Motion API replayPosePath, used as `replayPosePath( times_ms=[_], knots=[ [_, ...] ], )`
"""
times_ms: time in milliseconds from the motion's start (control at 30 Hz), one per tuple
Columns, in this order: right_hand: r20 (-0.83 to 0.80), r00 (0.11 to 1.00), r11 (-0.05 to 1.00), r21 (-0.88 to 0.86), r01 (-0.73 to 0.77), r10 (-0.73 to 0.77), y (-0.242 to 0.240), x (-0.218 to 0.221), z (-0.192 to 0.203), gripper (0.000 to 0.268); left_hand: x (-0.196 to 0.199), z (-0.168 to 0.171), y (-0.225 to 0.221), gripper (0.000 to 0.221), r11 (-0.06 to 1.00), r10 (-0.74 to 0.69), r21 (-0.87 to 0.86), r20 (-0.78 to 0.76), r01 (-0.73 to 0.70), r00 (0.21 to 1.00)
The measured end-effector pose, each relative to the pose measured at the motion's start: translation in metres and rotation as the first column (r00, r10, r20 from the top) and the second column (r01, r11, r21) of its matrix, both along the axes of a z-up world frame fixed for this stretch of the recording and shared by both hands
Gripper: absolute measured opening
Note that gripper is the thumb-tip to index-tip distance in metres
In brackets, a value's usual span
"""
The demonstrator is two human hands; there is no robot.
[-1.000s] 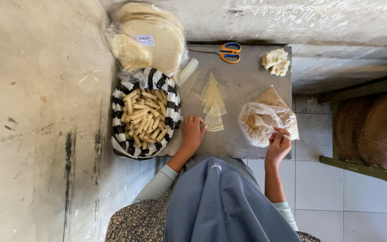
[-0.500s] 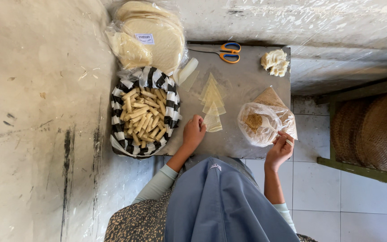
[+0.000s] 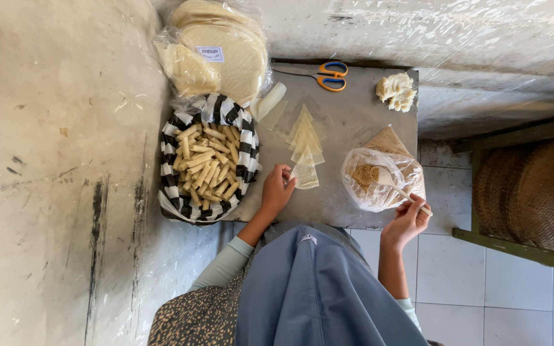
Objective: The person takes triangular sheets, places small pieces of food on them, and folds the sheets to form small snacks.
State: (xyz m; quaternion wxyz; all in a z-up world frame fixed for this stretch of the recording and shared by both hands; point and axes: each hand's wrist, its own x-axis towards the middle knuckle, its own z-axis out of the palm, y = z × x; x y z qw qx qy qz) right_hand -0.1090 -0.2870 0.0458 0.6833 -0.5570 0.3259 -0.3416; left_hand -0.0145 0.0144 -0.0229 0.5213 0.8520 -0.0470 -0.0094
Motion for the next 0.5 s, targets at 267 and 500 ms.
replayPosePath(
  times_ms=[267, 500],
  knots=[
    [0.074, 0.973, 0.951, 0.209, -0.229, 0.219, 0.032, 0.01, 0.003, 0.021, -0.003, 0.0, 0.004, 0.033, 0.998, -0.067, 0.012, 0.092, 0.066, 0.994],
    [-0.145, 0.809, 0.817, -0.005, -0.577, 0.57, 0.087, 0.041, -0.023, 0.023, -0.004, 0.01, 0.008, 0.02, 0.997, -0.045, -0.062, 0.126, 0.053, 0.991]
  ],
)
